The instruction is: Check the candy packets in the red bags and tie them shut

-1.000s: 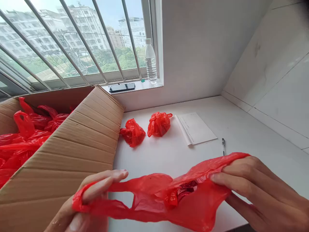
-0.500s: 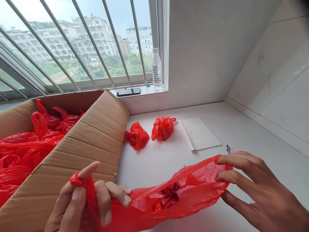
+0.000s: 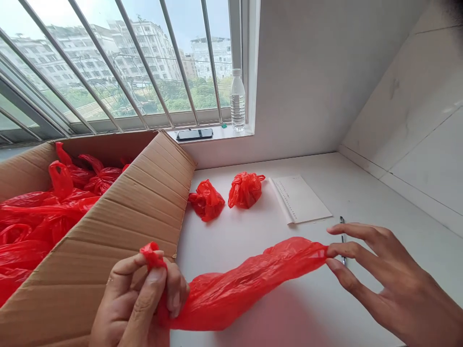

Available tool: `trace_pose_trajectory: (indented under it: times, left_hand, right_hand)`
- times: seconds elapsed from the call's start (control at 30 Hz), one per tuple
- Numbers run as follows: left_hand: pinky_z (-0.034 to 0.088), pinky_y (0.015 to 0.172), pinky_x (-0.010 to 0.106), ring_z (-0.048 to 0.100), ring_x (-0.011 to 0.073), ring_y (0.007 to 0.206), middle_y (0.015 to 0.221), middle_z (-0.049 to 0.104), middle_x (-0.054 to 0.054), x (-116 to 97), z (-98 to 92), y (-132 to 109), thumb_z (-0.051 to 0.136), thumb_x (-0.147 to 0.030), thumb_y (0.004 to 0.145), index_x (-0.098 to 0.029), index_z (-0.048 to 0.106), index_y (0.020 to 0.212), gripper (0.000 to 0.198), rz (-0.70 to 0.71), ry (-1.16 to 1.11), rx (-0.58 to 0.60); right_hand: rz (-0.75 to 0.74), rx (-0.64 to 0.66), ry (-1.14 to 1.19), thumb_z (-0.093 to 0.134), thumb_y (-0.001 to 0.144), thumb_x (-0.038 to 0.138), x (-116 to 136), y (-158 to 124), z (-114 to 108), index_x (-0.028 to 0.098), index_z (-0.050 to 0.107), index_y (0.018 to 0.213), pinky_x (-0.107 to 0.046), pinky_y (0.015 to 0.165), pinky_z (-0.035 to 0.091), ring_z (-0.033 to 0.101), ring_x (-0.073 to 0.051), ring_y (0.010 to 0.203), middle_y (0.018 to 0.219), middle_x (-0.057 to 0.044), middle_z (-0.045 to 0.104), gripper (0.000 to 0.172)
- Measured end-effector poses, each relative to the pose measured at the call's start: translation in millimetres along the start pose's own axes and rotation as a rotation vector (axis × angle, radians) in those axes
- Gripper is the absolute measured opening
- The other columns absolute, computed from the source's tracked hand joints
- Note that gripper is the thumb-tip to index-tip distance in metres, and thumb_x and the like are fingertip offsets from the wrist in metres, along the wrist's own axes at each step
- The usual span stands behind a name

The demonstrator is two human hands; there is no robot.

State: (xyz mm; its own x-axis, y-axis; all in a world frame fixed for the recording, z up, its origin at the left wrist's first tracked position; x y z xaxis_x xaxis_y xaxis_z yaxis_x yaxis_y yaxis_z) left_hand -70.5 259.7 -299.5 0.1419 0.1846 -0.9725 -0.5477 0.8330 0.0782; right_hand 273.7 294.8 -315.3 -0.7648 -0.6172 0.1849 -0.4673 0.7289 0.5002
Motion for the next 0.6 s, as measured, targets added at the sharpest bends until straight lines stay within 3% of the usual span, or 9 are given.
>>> trace_pose_trajectory:
  times: [0.13, 0.3, 0.37, 0.47, 0.53, 0.6]
  left_hand:
    - [0.049, 0.047, 0.023, 0.050, 0.0136, 0.046, 0.049, 0.053, -0.007, 9, -2.8, -3, 0.087, -0.033, 0.079, -0.033, 0.066, 0.101, 0.030, -0.050, 0.041, -0.031]
    - [0.061, 0.058, 0.029, 0.064, 0.0175, 0.058, 0.074, 0.070, -0.002, 18, -9.5, -7, 0.091, -0.047, 0.074, -0.033, 0.070, 0.119, 0.052, -0.085, 0.119, -0.083]
    - [0.064, 0.064, 0.028, 0.069, 0.0187, 0.066, 0.075, 0.073, 0.000, 23, -8.9, -8, 0.090, -0.050, 0.076, -0.031, 0.074, 0.115, 0.047, -0.133, 0.126, -0.067]
    - [0.067, 0.066, 0.033, 0.071, 0.0223, 0.068, 0.067, 0.073, 0.002, 22, -1.1, -10, 0.090, -0.054, 0.074, -0.027, 0.081, 0.096, 0.035, -0.153, 0.078, -0.043]
    - [0.069, 0.065, 0.039, 0.070, 0.0226, 0.062, 0.059, 0.069, 0.000, 14, 4.6, -11, 0.088, -0.055, 0.075, -0.029, 0.081, 0.089, 0.030, -0.106, 0.028, -0.072]
    - [0.069, 0.068, 0.039, 0.067, 0.0201, 0.056, 0.052, 0.061, -0.004, 9, 10.2, -11, 0.085, -0.054, 0.080, -0.032, 0.080, 0.087, 0.024, -0.073, 0.005, -0.081]
  right_hand:
    - [0.072, 0.069, 0.060, 0.061, 0.103, 0.047, -2, 1, 8, 0.030, 0.060, 0.128, -0.032, 0.088, 0.058, 0.068, -0.020, 0.107, 0.119, -0.003, 0.067, 0.031]
    - [0.268, 0.076, 0.165, 0.057, 0.104, 0.053, -3, 6, 16, 0.028, 0.063, 0.101, -0.027, 0.068, 0.060, 0.071, -0.019, 0.088, 0.095, -0.001, 0.070, 0.025]
    - [0.284, 0.068, 0.202, 0.059, 0.104, 0.047, -1, 7, 20, 0.028, 0.062, 0.096, -0.023, 0.054, 0.054, 0.071, -0.017, 0.084, 0.091, 0.000, 0.069, 0.021]
    - [0.353, 0.024, 0.260, 0.059, 0.103, 0.043, -3, 7, 19, 0.029, 0.064, 0.103, -0.018, 0.038, 0.044, 0.071, -0.016, 0.083, 0.097, -0.001, 0.070, 0.014]
    - [0.377, -0.053, 0.242, 0.063, 0.101, 0.046, -2, 11, 7, 0.032, 0.066, 0.111, -0.016, 0.038, 0.045, 0.072, -0.016, 0.087, 0.104, -0.002, 0.071, 0.017]
    - [0.365, -0.181, 0.221, 0.066, 0.098, 0.046, 2, 17, -18, 0.033, 0.068, 0.112, -0.017, 0.046, 0.053, 0.073, -0.018, 0.095, 0.109, -0.002, 0.070, 0.019]
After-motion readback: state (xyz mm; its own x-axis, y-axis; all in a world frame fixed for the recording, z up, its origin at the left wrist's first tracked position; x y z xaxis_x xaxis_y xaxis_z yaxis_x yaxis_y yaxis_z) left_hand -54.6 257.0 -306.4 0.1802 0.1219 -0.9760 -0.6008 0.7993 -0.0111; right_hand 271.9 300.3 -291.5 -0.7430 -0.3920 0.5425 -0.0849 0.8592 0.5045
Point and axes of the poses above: each hand's wrist, its own y-axis towards the middle knuckle, its own z-axis out of the palm, x = y × z, the point moved 8 cm from there along y, towards the middle knuckle
